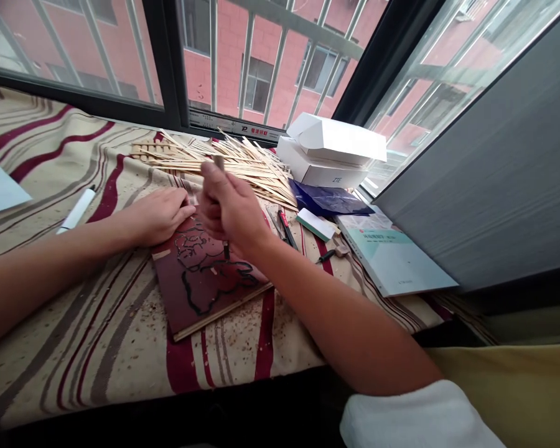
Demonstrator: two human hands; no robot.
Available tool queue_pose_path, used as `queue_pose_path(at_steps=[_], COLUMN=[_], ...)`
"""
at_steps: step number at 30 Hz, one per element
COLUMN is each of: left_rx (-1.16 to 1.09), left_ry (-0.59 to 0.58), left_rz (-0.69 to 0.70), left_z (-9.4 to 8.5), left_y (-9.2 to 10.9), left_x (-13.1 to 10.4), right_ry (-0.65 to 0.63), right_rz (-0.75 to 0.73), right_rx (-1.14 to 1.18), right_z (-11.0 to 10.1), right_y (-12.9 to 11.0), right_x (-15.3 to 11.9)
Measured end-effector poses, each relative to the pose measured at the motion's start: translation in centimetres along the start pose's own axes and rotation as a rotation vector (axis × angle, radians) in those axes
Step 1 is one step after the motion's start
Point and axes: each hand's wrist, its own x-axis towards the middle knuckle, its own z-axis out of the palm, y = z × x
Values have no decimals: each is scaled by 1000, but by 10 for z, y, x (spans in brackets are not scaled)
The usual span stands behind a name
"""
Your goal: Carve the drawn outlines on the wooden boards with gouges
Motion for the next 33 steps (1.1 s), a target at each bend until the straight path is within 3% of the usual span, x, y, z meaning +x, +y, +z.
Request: queue_pose_path(at_steps=[7,10,14,23,29,33], left_rx=[131,130,181,164,167,162], left_ry=[-108,-113,-71,15,72,64], left_rz=[9,9,16,77,83,63], left_z=[-14,-18,-15,-4,-4,-6], left_y=[9,13,12,0,4,7], left_x=[-4,-5,-4,-3,-5,-5], right_ry=[-65,-24,-16,-101,-107,-94], right_rz=[-63,-90,-115,-26,33,-22], right_rx=[-41,-19,24,29,2,7], right_z=[2,7,8,8,5,4], right_y=[-4,-3,2,26,19,12], right_x=[-4,-6,-3,2,2,1])
